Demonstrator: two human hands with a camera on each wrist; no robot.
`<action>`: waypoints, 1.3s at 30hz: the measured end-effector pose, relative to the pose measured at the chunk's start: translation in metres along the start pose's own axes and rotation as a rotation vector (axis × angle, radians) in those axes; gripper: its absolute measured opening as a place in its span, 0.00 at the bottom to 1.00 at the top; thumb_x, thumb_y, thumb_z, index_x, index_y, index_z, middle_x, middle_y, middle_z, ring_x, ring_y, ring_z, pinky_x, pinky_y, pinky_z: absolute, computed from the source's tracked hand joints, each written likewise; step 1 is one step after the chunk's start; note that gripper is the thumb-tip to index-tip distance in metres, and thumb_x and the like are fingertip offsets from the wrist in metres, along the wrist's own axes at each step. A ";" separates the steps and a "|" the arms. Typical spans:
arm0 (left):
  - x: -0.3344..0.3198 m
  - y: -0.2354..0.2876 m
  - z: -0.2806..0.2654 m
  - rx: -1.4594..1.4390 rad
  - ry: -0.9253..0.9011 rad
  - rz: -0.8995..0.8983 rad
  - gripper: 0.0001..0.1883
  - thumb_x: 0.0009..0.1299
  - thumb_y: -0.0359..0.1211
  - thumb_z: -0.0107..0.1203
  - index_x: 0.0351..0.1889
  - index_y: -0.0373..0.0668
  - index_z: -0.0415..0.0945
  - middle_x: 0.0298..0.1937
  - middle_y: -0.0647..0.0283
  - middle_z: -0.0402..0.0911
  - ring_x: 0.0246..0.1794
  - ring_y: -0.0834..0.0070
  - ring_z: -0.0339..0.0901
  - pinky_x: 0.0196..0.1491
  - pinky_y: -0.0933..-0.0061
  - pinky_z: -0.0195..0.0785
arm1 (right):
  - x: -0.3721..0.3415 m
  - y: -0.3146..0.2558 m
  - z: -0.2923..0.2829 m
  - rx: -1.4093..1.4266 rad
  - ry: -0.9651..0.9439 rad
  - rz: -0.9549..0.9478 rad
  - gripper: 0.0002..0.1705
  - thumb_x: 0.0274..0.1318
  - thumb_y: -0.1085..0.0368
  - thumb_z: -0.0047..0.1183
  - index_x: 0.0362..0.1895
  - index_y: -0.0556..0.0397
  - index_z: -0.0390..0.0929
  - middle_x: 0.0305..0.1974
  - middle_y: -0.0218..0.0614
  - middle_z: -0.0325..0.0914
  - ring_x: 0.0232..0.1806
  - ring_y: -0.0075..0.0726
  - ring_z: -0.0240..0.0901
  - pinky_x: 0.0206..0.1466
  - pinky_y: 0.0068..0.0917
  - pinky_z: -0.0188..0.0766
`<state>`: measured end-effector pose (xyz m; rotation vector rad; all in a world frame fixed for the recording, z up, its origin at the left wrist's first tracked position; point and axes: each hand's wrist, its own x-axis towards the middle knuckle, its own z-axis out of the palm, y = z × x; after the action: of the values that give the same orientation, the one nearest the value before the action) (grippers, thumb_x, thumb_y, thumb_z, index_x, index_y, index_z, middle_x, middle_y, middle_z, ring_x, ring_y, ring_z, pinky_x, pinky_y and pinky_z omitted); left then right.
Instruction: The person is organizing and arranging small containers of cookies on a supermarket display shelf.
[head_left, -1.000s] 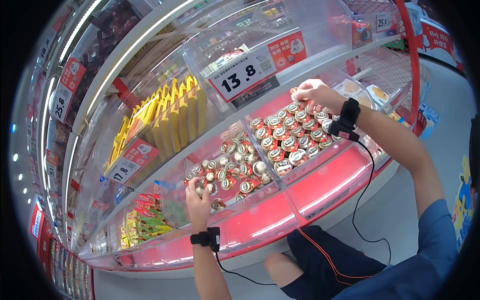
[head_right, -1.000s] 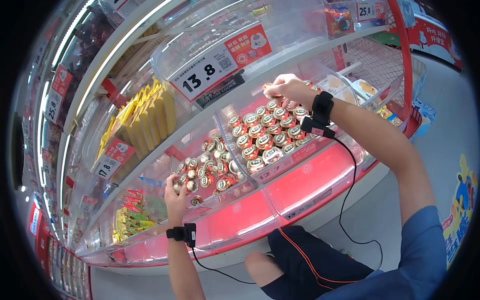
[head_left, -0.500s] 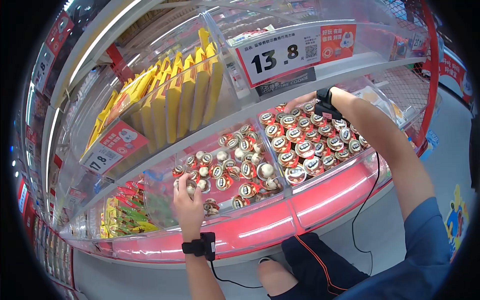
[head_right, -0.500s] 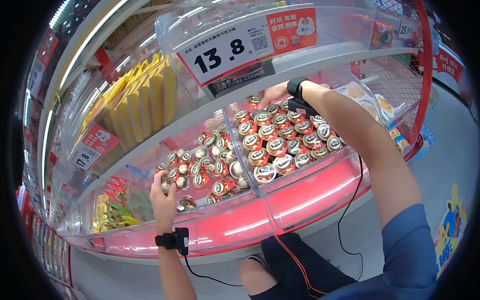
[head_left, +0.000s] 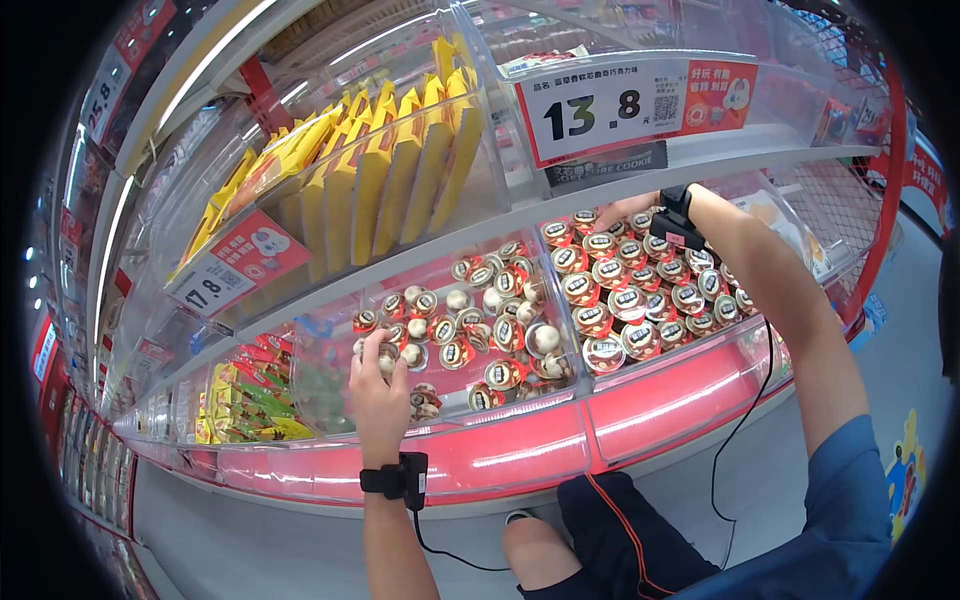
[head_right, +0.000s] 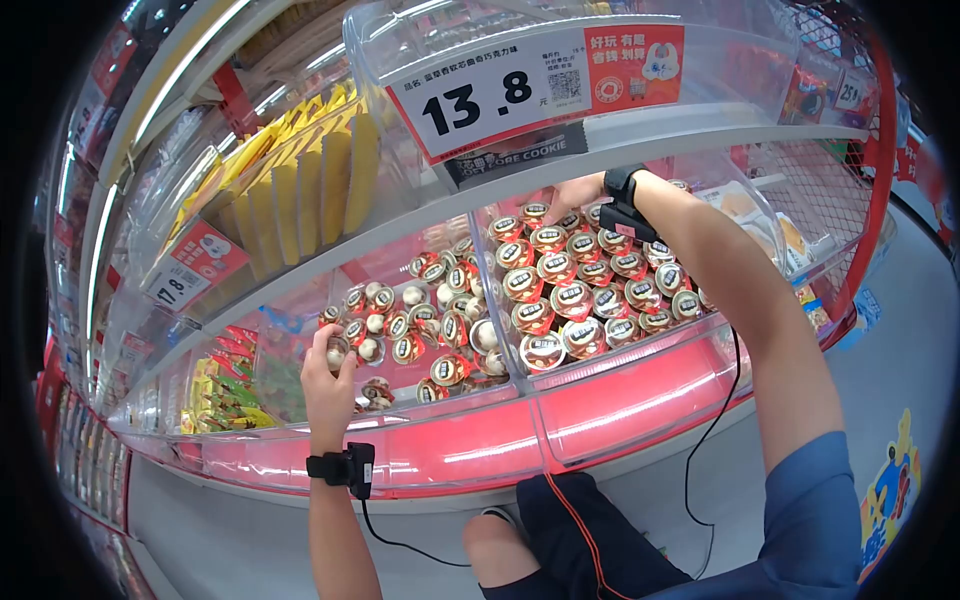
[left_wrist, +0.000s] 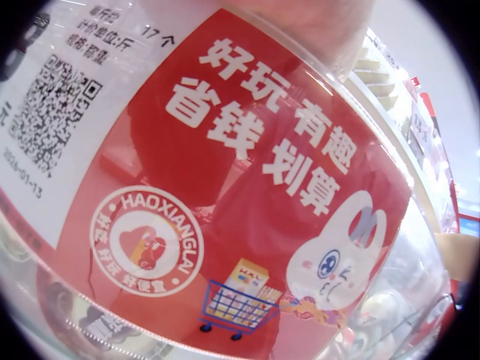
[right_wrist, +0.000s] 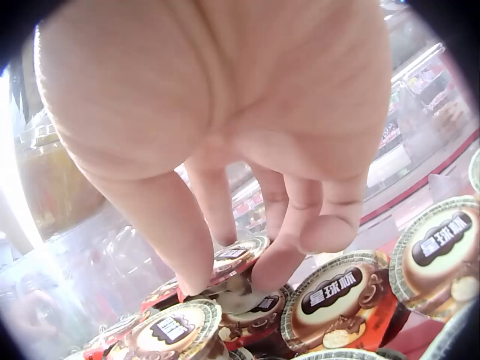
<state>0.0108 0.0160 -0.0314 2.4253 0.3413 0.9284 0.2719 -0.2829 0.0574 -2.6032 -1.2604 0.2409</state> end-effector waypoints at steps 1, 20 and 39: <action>0.000 0.000 0.000 -0.003 0.001 0.000 0.18 0.61 0.27 0.53 0.50 0.45 0.69 0.40 0.52 0.71 0.41 0.57 0.73 0.44 0.62 0.65 | 0.001 0.003 0.001 -0.009 0.004 -0.007 0.34 0.47 0.59 0.61 0.61 0.43 0.66 0.50 0.40 0.74 0.45 0.32 0.72 0.45 0.30 0.70; -0.001 0.004 -0.002 0.009 -0.021 -0.025 0.19 0.61 0.29 0.53 0.52 0.45 0.69 0.43 0.49 0.72 0.44 0.53 0.72 0.46 0.60 0.64 | 0.015 0.025 0.025 0.250 0.167 -0.019 0.21 0.53 0.57 0.55 0.51 0.50 0.74 0.37 0.40 0.80 0.35 0.31 0.77 0.40 0.28 0.71; -0.017 0.009 -0.009 -0.233 0.207 0.281 0.18 0.59 0.26 0.59 0.48 0.42 0.71 0.37 0.62 0.75 0.34 0.76 0.72 0.36 0.76 0.66 | -0.105 -0.042 0.027 0.080 0.517 -0.256 0.16 0.49 0.63 0.56 0.44 0.52 0.77 0.35 0.38 0.75 0.30 0.32 0.72 0.35 0.27 0.69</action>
<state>-0.0074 0.0052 -0.0304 2.2023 -0.0396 1.2700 0.1695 -0.3370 0.0482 -2.1964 -1.3248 -0.3937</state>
